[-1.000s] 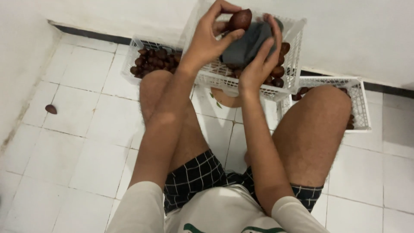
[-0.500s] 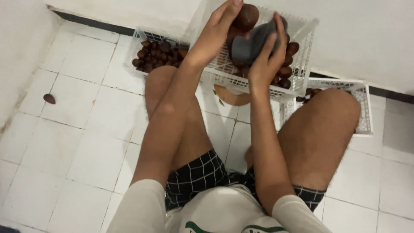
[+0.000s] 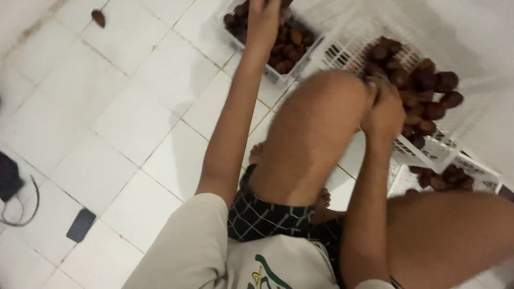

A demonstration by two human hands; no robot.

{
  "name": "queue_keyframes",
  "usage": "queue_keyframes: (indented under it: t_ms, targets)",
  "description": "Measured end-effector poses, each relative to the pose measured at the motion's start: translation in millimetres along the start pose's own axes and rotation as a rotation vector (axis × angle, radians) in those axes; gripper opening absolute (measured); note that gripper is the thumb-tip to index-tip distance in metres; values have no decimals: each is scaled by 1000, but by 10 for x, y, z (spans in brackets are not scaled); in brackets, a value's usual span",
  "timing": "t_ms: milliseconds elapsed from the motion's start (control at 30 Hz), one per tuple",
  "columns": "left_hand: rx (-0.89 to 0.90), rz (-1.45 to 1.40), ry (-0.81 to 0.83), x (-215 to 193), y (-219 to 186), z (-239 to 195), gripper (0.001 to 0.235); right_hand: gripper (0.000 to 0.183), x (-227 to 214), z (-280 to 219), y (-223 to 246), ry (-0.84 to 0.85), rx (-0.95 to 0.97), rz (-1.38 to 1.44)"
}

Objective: The person sits on the floor and wipes brown nut-like objects with a grey cloth, moving them between three white plastic baskets. The person handles the items one at a time, rubbing them with the cloth and placing them into different baskets.

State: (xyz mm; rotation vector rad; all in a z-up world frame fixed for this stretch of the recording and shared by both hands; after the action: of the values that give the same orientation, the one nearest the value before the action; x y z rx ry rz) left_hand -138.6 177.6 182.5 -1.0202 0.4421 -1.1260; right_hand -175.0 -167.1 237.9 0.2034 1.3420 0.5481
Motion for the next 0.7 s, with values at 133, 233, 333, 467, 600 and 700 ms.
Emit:
queue_keyframes:
  t_ms: [133, 233, 333, 467, 600, 700]
  targets:
    - [-763, -354, -502, -498, 1192, -858, 41, 29, 99, 9, -72, 103, -143, 111]
    - [-1112, -418, -701, -620, 1887, -1495, 49, 30, 195, 23, -106, 147, -117, 97]
    - [-1201, -423, -598, -485, 1835, -1552, 59, 31, 220, 0, -176, 191, -63, 76]
    - [-1159, -411, -543, -393, 2246, -1427, 73, 34, 135, -25, -283, 221, 23, 46]
    - [-1109, -302, -513, -377, 2107, -1179, 76, 31, -11, -89, -81, 145, -90, 45]
    - [-1024, -387, -490, -414, 2529, -1132, 71, 26, -48, -144, -85, 35, -128, 7]
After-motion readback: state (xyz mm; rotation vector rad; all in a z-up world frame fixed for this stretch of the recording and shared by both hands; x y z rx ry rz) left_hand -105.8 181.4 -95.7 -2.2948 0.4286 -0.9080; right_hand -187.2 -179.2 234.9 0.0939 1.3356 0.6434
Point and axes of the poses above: each hand's wrist, its own z-axis towards the middle knuckle, its own x-axis out of the palm, y = z × x, the point moved 9 cm from there along z, towards the middle knuckle, and after that the axes turned 7 degrees about x, right-handed, at the moved point
